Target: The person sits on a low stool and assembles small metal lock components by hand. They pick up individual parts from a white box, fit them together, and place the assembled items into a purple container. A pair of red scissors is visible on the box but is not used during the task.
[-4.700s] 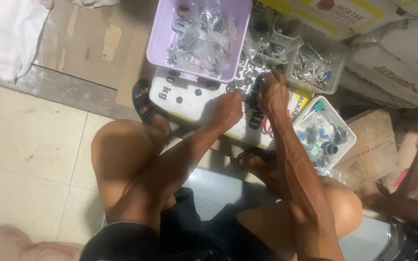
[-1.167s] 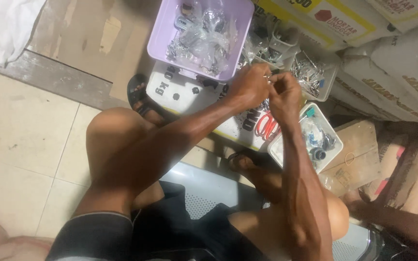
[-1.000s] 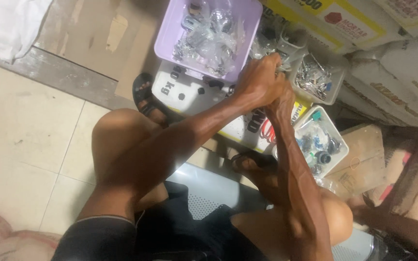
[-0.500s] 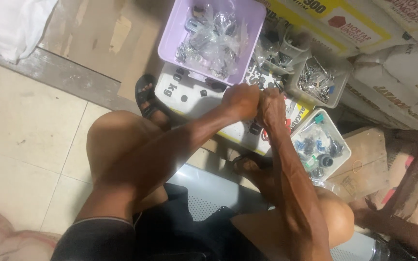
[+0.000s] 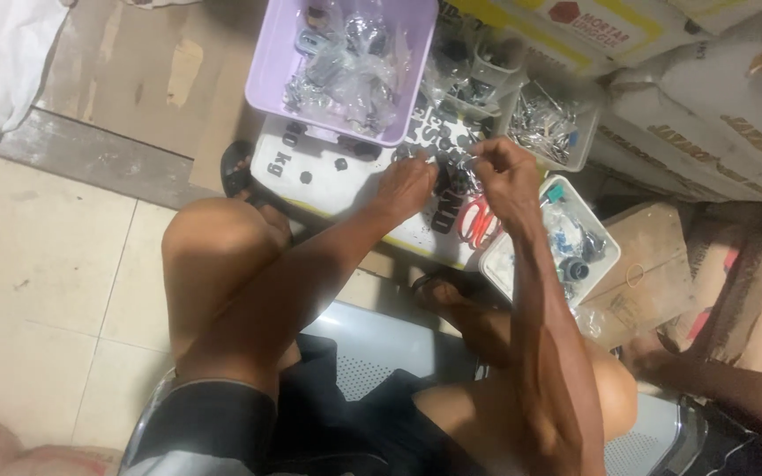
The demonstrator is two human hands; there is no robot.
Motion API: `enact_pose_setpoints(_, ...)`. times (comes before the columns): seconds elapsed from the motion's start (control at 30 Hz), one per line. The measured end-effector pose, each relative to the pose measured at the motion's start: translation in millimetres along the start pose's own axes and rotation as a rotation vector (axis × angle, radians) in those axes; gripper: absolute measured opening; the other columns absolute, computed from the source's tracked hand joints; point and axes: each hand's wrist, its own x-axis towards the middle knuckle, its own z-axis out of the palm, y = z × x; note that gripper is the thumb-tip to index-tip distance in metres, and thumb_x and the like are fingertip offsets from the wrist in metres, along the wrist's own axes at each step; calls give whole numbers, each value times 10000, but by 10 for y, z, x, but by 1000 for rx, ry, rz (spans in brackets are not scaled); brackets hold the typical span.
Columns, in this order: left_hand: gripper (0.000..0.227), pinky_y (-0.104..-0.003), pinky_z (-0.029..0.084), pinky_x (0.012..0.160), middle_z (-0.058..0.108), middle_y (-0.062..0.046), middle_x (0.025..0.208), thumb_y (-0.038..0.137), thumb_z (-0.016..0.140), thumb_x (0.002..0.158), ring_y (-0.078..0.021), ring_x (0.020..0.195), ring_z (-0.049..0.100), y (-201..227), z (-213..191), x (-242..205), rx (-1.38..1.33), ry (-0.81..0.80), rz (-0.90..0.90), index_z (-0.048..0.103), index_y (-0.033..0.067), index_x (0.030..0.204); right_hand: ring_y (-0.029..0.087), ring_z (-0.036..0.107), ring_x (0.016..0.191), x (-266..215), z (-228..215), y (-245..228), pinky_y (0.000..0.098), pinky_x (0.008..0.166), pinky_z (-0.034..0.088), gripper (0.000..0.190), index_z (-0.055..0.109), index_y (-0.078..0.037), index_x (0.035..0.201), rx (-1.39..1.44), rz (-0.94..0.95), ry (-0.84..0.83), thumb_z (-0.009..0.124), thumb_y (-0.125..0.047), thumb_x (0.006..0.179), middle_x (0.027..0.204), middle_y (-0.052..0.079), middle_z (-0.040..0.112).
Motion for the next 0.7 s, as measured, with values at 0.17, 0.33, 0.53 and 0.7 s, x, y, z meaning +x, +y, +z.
enact_pose_setpoints(0.17, 163, -507, 610, 705, 736, -196, 869, 70, 616, 898, -387, 836, 758, -91, 109, 26, 180, -57, 57, 763, 11, 939, 77, 631, 741, -284, -280, -657, 186, 631, 521, 180, 761, -36, 1094, 182, 63, 132, 645, -9, 959, 883, 103, 728)
enact_pose_setpoints(0.33, 156, -536, 605, 724, 717, -246, 940, 17, 616, 912, -426, 862, 749, 108, -21, 85, 59, -77, -84, 713, -46, 1017, 66, 605, 669, -471, -351, -735, 174, 595, 500, 127, 764, -26, 1048, 197, 108, 147, 727, -34, 927, 801, 89, 717)
enact_pose_setpoints(0.53, 109, -506, 607, 687, 697, -255, 826, -51, 607, 875, -463, 850, 745, 49, 230, 116, -113, 54, -118, 685, -55, 949, 64, 582, 653, -509, -303, -799, 171, 582, 467, 98, 767, -38, 1023, 158, 79, 139, 737, -27, 931, 751, 71, 688)
enact_pose_setpoints(0.7, 135, -571, 598, 714, 715, -259, 801, -41, 648, 857, -484, 855, 739, -42, 495, 298, -258, 200, -142, 653, -17, 989, 86, 615, 666, -441, -203, -814, 187, 592, 485, 82, 764, -36, 998, 158, 88, 133, 736, -35, 921, 754, 72, 697)
